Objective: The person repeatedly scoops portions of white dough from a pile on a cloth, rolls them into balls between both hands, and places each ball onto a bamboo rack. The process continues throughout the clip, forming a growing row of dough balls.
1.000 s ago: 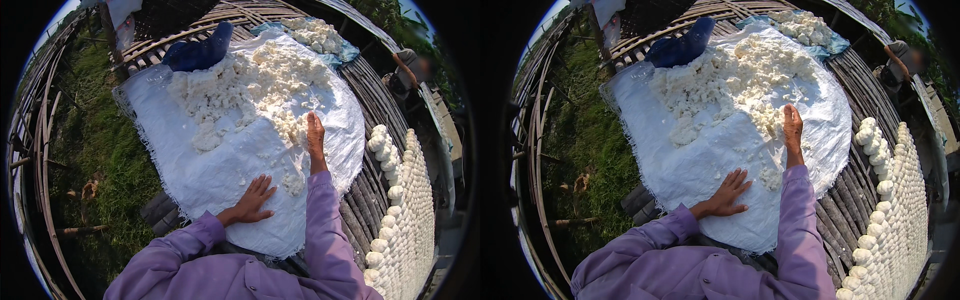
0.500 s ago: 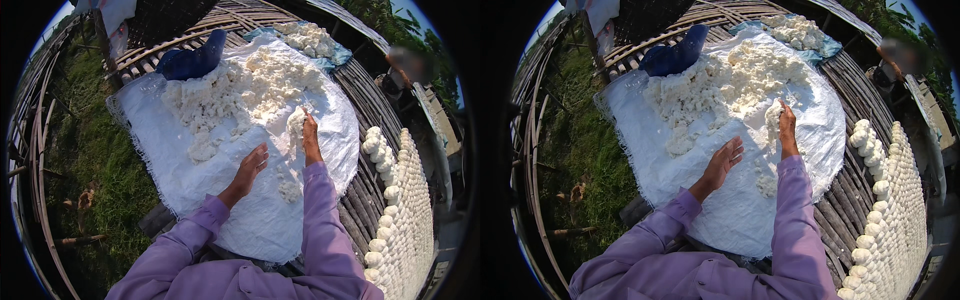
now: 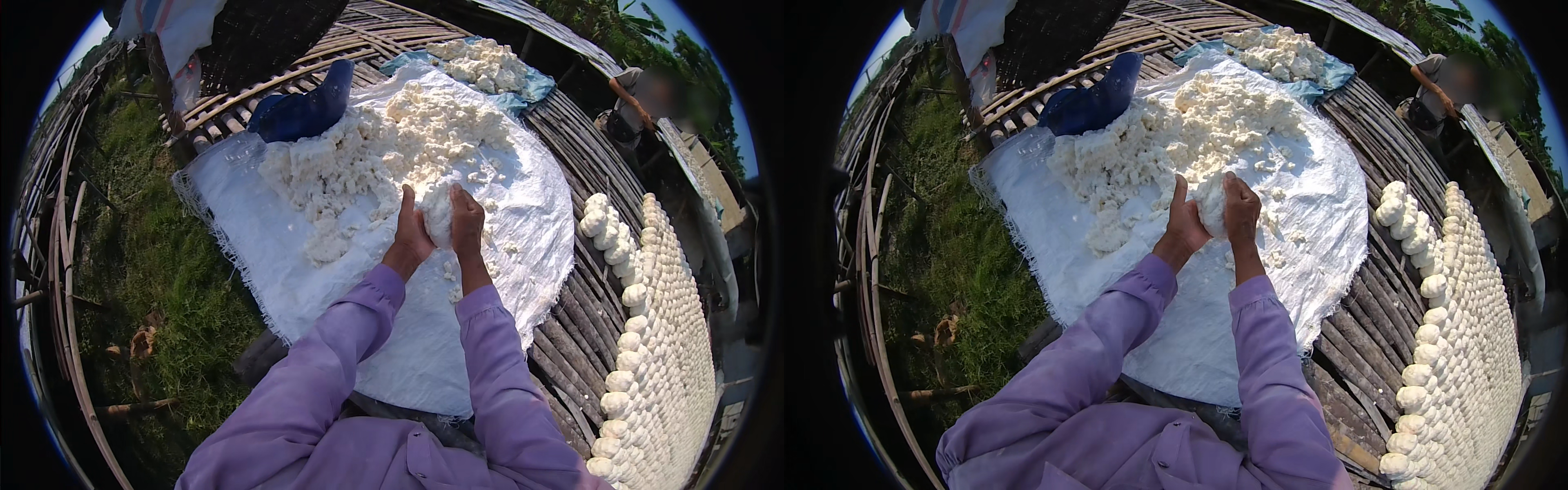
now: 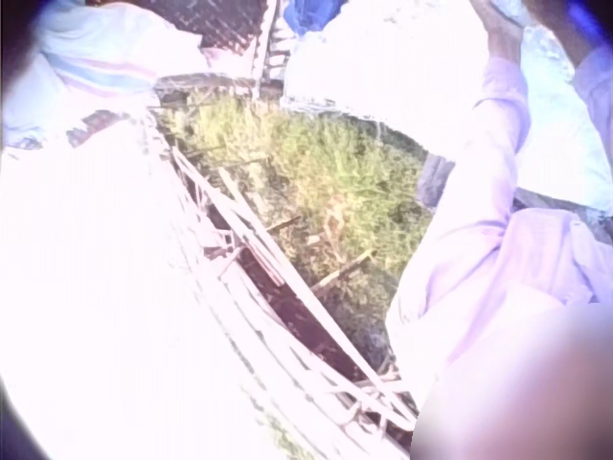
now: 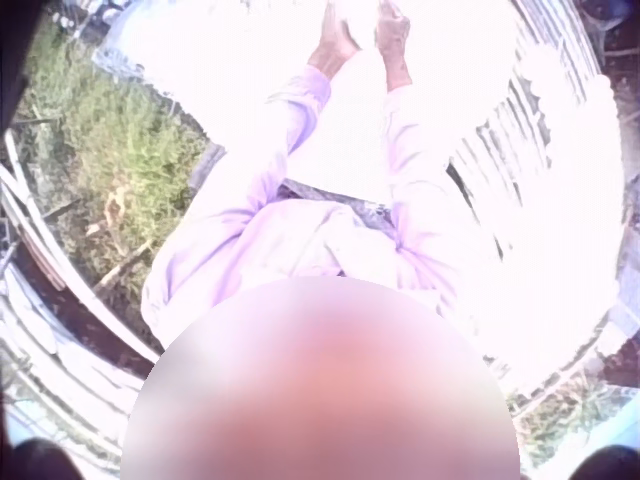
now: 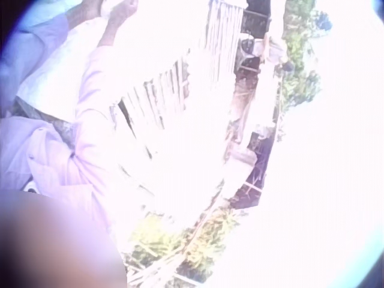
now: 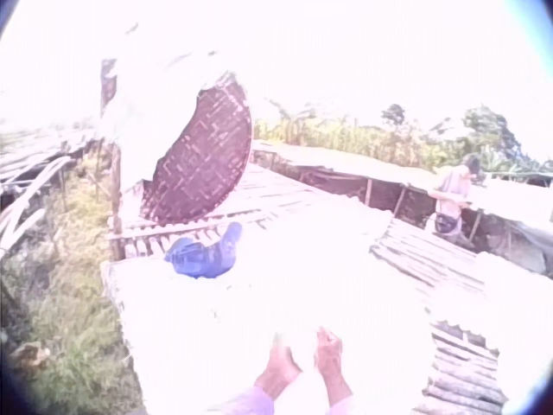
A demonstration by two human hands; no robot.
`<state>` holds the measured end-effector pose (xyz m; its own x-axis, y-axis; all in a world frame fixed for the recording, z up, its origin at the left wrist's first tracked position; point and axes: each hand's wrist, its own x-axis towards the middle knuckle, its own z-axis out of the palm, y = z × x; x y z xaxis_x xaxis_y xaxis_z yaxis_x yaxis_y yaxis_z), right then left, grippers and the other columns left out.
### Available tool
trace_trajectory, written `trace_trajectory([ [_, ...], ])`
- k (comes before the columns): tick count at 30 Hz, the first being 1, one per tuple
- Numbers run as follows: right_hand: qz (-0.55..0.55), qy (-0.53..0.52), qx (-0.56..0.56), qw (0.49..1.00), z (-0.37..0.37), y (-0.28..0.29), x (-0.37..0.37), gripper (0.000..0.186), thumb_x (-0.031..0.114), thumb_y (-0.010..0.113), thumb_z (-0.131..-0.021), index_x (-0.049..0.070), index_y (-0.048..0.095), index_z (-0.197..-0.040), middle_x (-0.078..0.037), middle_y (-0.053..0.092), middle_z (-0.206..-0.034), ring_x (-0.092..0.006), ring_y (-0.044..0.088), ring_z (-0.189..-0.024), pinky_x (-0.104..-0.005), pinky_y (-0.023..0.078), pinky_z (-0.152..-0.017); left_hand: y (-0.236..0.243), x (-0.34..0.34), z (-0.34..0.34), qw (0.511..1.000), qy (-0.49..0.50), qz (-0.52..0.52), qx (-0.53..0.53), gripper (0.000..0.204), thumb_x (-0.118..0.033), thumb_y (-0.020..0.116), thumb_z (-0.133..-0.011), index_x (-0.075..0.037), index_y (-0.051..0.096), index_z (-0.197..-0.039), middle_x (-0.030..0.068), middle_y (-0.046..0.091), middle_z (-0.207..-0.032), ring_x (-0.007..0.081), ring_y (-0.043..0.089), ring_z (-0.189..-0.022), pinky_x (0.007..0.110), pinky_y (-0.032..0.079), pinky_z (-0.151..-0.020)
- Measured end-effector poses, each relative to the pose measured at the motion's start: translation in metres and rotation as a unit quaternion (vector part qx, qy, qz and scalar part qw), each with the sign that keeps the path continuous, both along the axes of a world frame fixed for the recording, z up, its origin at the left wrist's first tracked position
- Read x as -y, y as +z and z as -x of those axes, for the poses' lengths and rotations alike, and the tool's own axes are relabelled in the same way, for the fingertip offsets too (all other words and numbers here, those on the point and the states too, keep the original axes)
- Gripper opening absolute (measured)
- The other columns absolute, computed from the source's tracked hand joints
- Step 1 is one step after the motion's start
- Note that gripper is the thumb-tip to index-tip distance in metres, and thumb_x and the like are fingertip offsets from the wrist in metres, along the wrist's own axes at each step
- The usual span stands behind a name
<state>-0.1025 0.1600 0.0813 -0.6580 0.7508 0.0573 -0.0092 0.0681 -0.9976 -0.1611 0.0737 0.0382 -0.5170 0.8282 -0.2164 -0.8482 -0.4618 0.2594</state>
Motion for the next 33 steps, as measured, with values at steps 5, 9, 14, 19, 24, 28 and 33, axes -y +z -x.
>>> trace_trajectory([
  [5,-0.176,-0.056,-0.004,0.983,-0.029,-0.007,0.016,0.047,0.041,0.054,-0.106,-0.001,0.071,-0.118,-0.013,0.075,-0.103,-0.0284,0.07,-0.102,-0.0388,0.052,-0.093,-0.006,0.017,-0.014,0.998,0.037,0.021,-0.041,0.087,-0.082,0.044,-0.091,-0.012,0.054,-0.141,0.0128,0.061,-0.138,0.036,0.058,-0.126,0.057,0.047,-0.104],
  [9,-0.274,-0.004,-0.016,0.962,-0.051,0.055,0.022,0.048,0.039,0.047,-0.109,0.0,0.068,-0.126,-0.019,0.071,-0.122,-0.0307,0.069,-0.112,-0.038,0.053,-0.094,-0.002,0.027,-0.019,0.999,0.008,0.046,-0.013,0.078,-0.077,0.045,-0.094,-0.014,0.056,-0.139,0.012,0.062,-0.136,0.0344,0.06,-0.125,0.06,0.049,-0.101],
  [14,-0.479,0.04,0.09,0.872,-0.05,0.059,0.03,0.05,0.043,0.048,-0.108,0.001,0.074,-0.108,-0.014,0.074,-0.107,-0.0235,0.07,-0.098,-0.0338,0.054,-0.083,0.015,0.019,-0.028,0.99,-0.008,-0.001,-0.141,0.092,-0.082,0.038,-0.093,-0.005,0.052,-0.142,0.0168,0.061,-0.136,0.0356,0.061,-0.123,0.053,0.049,-0.104],
  [19,0.006,-0.026,-0.26,0.965,-0.078,0.027,0.023,0.06,0.052,0.04,-0.108,0.002,0.066,-0.128,-0.015,0.071,-0.116,-0.0234,0.067,-0.104,-0.0381,0.053,-0.094,0.015,0.024,-0.053,0.996,-0.057,-0.033,-0.053,0.091,-0.081,0.034,-0.095,-0.007,0.049,-0.146,0.0149,0.06,-0.138,0.0318,0.061,-0.124,0.05,0.048,-0.106],
  [24,-0.329,0.024,0.01,0.944,-0.134,0.076,0.026,0.052,0.041,0.039,-0.111,0.002,0.066,-0.13,-0.017,0.066,-0.132,-0.0285,0.062,-0.123,-0.0376,0.046,-0.105,0.017,0.017,-0.087,0.997,-0.044,-0.011,-0.068,0.077,-0.073,0.032,-0.1,-0.013,0.052,-0.144,0.0112,0.059,-0.142,0.0322,0.06,-0.127,0.051,0.048,-0.107],
  [28,-0.498,-0.111,-0.109,0.853,-0.152,0.11,0.023,0.041,0.032,0.046,-0.108,0.002,0.07,-0.122,-0.018,0.07,-0.122,-0.0313,0.066,-0.115,-0.0406,0.05,-0.099,0.031,0.002,-0.109,0.989,-0.093,-0.04,-0.109,0.071,-0.069,0.032,-0.102,-0.015,0.05,-0.145,0.0109,0.057,-0.144,0.0308,0.059,-0.128,0.05,0.047,-0.109],
  [33,-0.33,-0.101,0.051,0.937,-0.161,0.082,0.0,0.036,0.033,0.051,-0.103,0.008,0.077,-0.095,-0.011,0.074,-0.096,-0.0311,0.071,-0.092,-0.0414,0.053,-0.084,0.051,-0.018,-0.131,0.985,-0.131,-0.083,-0.075,0.102,-0.084,0.031,-0.092,0.001,0.041,-0.149,0.0214,0.053,-0.143,0.0355,0.055,-0.131,0.054,0.043,-0.11],
])
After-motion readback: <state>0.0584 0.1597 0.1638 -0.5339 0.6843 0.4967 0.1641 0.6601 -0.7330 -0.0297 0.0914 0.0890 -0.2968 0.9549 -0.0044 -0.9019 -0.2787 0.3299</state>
